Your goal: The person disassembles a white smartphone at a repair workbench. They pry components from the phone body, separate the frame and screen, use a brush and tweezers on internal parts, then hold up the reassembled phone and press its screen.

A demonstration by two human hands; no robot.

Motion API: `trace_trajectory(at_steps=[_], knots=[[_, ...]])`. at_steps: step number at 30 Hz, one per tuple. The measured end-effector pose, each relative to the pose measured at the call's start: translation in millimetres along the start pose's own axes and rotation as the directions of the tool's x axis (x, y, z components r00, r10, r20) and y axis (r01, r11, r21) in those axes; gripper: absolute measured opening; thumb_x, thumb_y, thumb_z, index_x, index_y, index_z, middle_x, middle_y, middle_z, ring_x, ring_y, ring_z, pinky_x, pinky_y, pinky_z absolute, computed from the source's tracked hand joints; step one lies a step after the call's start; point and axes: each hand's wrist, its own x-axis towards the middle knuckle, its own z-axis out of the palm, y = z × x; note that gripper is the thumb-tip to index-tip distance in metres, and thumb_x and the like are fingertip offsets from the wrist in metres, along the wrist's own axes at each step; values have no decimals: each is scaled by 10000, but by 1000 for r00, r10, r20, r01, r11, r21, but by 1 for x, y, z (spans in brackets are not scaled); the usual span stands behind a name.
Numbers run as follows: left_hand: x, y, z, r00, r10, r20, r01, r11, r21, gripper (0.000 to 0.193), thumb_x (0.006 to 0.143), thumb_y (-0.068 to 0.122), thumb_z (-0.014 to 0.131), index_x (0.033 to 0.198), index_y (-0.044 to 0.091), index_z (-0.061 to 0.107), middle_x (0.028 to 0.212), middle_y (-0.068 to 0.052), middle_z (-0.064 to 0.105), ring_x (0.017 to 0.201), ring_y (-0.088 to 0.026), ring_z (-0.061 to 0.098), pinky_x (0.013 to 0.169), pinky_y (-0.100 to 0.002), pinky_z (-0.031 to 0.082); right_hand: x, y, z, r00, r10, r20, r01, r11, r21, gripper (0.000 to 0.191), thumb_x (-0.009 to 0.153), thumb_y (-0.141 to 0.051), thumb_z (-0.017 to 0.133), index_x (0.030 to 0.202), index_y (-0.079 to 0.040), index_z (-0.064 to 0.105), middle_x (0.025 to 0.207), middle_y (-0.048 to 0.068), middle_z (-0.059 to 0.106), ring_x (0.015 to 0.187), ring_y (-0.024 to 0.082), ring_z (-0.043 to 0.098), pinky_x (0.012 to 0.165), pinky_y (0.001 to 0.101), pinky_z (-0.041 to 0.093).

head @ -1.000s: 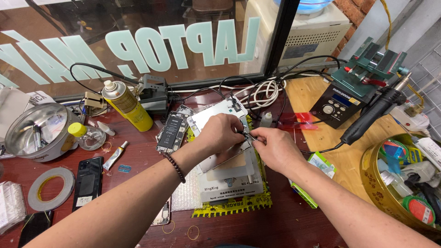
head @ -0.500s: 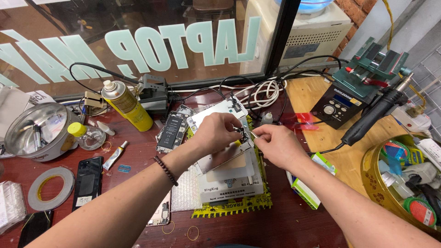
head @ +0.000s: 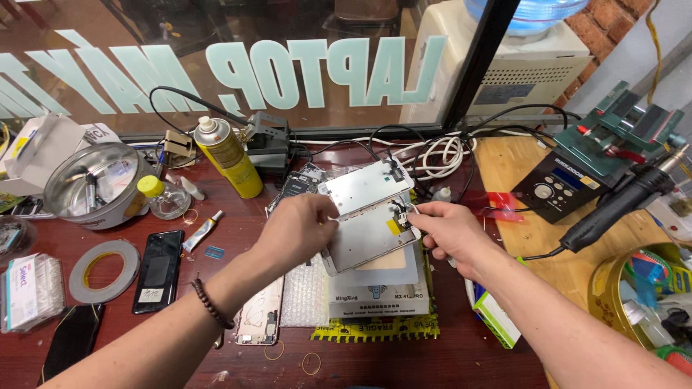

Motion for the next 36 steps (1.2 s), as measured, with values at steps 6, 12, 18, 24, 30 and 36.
trace_trajectory(at_steps=[6, 12, 18, 24, 30, 36], knots=[[-9, 36, 23, 948, 304, 94, -308, 951, 25, 320, 807, 227, 722, 1097, 93, 747, 1023, -128, 720, 982, -308, 674, 891, -432, 541, 7, 6, -3, 999, 39, 26, -40, 998, 46, 283, 893, -155, 732, 1166, -79, 726, 797, -39, 598, 630, 50, 485, 454, 217, 323], [-2, 60, 38, 920, 378, 106, -392, 900, 188, 543, 763, 293, 771, 1259, 94, 673, 1045, -174, 662, 1038, -361, 605, 917, -468, 480, 8, 12, -9, 998, -1, 60, -7, 992, 128, 270, 889, -98, 707, 1159, -95, 715, 801, -56, 610, 619, 41, 483, 453, 211, 332], [-1, 69, 39, 938, 311, 151, -341, 902, 263, 558, 783, 343, 769, 1282, 123, 656, 1098, -157, 617, 1085, -322, 574, 936, -456, 459, 4, 14, -12, 997, -29, 76, 17, 989, 146, 265, 891, -99, 721, 1156, -97, 696, 772, -67, 563, 610, 37, 455, 464, 205, 309], [-1, 70, 38, 928, 318, 195, -363, 891, 274, 597, 762, 356, 781, 1286, 110, 634, 1105, -158, 586, 1067, -329, 567, 913, -465, 459, 5, 15, -13, 995, -25, 96, 8, 984, 175, 272, 881, -96, 726, 1151, -96, 695, 758, -78, 547, 600, 31, 435, 465, 206, 297], [0, 67, 41, 920, 353, 170, -389, 870, 302, 495, 787, 304, 749, 1236, 108, 677, 1044, -148, 628, 1037, -317, 594, 901, -456, 476, 3, 14, -12, 997, -29, 71, 21, 993, 118, 253, 887, -110, 734, 1137, -83, 702, 741, -64, 563, 580, 32, 435, 463, 209, 302], [-4, 67, 44, 908, 393, 147, -420, 851, 316, 444, 807, 275, 714, 1211, 94, 690, 1021, -160, 646, 1011, -324, 599, 868, -465, 476, 1, 17, -8, 999, -48, 15, 48, 999, 4, 176, 897, -145, 728, 1063, -88, 744, 698, -65, 553, 542, 35, 418, 458, 223, 292]])
